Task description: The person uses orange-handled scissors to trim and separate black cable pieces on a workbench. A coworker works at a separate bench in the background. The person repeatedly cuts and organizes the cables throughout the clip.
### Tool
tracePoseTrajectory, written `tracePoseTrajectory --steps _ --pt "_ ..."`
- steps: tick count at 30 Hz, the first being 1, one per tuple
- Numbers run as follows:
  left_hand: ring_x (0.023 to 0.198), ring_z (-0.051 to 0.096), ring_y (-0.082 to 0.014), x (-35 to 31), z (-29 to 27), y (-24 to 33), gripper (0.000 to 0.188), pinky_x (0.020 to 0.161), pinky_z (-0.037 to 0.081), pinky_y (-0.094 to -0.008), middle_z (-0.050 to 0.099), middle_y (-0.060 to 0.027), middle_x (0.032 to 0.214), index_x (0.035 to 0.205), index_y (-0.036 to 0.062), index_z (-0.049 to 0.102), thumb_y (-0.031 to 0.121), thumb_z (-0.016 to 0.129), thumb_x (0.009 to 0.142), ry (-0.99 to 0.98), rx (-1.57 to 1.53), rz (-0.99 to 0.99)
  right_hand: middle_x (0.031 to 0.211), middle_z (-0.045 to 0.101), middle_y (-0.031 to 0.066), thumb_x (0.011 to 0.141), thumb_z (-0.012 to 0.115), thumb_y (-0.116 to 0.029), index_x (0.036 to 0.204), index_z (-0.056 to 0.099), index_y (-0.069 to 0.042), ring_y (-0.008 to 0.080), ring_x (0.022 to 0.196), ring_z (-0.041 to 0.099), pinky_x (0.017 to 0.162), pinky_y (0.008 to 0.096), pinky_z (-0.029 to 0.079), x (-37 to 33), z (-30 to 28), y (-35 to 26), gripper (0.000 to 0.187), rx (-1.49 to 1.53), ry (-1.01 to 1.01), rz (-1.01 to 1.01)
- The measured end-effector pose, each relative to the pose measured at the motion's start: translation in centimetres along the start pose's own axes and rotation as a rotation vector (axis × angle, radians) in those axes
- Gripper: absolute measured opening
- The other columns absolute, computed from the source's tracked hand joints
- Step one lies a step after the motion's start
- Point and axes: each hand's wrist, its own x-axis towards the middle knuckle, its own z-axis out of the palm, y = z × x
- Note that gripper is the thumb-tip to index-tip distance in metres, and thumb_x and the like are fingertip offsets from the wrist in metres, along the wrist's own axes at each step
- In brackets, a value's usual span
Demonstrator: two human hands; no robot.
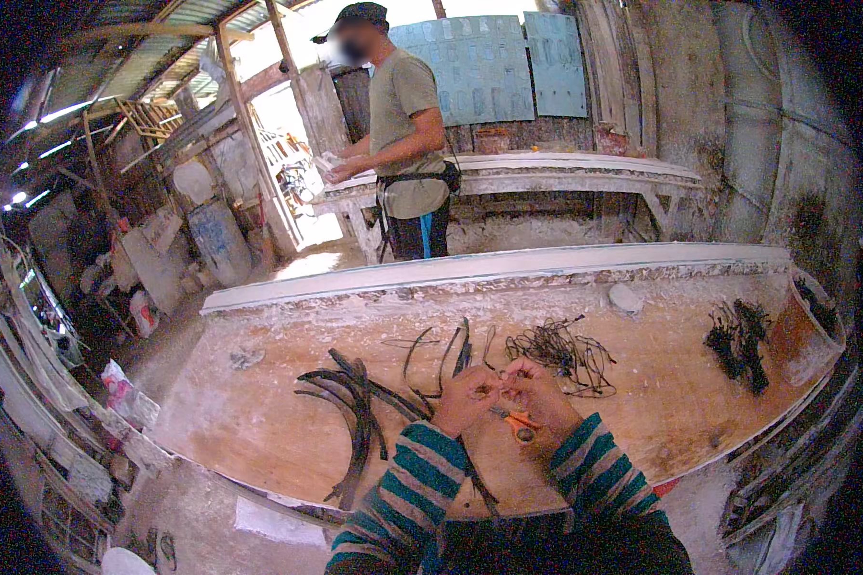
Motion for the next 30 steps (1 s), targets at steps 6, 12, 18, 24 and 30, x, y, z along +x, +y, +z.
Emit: tracePoseTrajectory --steps 6,12,18,24,30 --pt "0.085 0.059 -0.0199 -0.3 0.5 -0.1 0.008 0.075 0.048 -0.0299 0.061 -0.009 0.088 0.084 0.0026 0.06 0.005 0.061 0.076 0.05 -0.145 -0.114 0.078 0.059 0.0012 0.08 0.061 -0.009 0.082 0.056 -0.006 0.0086 0.069 0.054 0.064 0.0212 0.044 0.4 -0.7 1.2 0.007 -0.212 0.059 -0.164" --pt "0.084 0.058 -0.0165 0.1 0.1 1.7 0.01 0.077 0.047 -0.0283 0.061 -0.0067 0.087 0.086 0.0035 0.061 0.006 0.063 0.076 0.105 -0.178 -0.334 0.078 0.061 0.0006 0.079 0.063 -0.01 0.085 0.062 -0.002 0.0063 0.071 0.053 0.063 0.0203 0.043 0.1 0.0 0.4 0.01 -0.516 0.173 -0.3" --pt "0.084 0.058 -0.0174 0.0 0.0 0.6 0.012 0.078 0.046 -0.0299 0.062 -0.0068 0.089 0.088 0.0033 0.061 0.008 0.063 0.077 0.096 -0.256 -0.436 0.079 0.062 0.0006 0.077 0.065 -0.01 0.087 0.065 -0.002 0.0077 0.072 0.055 0.063 0.0213 0.044 -0.2 0.8 -0.2 0.012 -0.561 0.161 -0.31" --pt "0.078 0.06 -0.0149 -0.1 0.2 -0.4 0.012 0.067 0.049 -0.026 0.061 -0.0083 0.085 0.089 0.0012 0.06 0.01 0.06 0.081 0.065 0.011 -0.096 0.076 0.062 0.0043 0.075 0.065 -0.01 0.084 0.065 -0.002 0.0124 0.07 0.056 0.062 0.026 0.044 -0.5 1.2 -0.7 0.011 -0.769 0.202 -0.403" --pt "0.086 0.058 -0.0216 0.2 0.0 1.4 0.014 0.077 0.045 -0.0315 0.061 -0.0096 0.087 0.088 0.0032 0.06 0.012 0.062 0.078 0.056 -0.027 -0.239 0.074 0.06 0.0085 0.073 0.065 -0.009 0.081 0.063 -0.003 0.0187 0.067 0.057 0.06 0.0286 0.045 -0.5 1.2 -0.1 0.01 -0.91 0.243 -0.604"
